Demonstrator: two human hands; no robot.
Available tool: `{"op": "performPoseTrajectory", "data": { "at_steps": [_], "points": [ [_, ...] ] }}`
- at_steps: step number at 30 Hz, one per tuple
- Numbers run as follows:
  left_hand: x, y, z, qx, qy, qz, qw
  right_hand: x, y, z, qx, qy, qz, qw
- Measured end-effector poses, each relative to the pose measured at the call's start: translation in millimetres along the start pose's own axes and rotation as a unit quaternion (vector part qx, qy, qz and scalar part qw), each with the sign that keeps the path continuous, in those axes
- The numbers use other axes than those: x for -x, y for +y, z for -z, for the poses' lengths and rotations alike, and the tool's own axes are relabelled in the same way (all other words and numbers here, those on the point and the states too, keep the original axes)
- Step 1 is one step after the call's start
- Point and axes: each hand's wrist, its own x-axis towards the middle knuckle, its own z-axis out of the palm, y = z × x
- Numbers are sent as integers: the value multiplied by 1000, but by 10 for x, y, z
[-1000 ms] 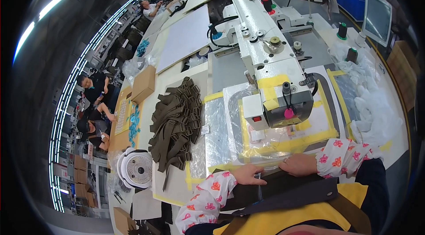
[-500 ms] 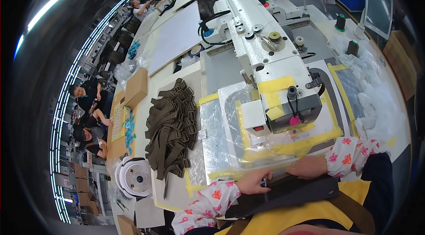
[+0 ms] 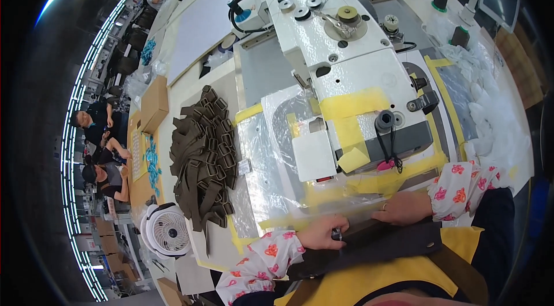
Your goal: Attaching metal buckles to a series of green straps in a workshop setting.
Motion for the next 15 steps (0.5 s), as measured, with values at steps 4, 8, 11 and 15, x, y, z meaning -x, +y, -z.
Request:
{"op": "performPoseTrajectory", "data": {
  "at_steps": [4, 8, 11, 15],
  "points": [
    [-40, 19, 43, -5, 8, -14, 1000, 147, 119, -3, 21, 21, 3, 1000],
    [-42, 5, 68, 13, 13, 2, 1000, 262, 146, 146, 46, 15, -1, 999],
    [-30, 27, 92, 10, 12, 16, 1000, 386, 189, 55, 44, 118, 27, 992],
    [-14, -8, 102, 3, -20, 55, 998, 533, 266, 6, 31, 131, 17, 991]
  ]
}}
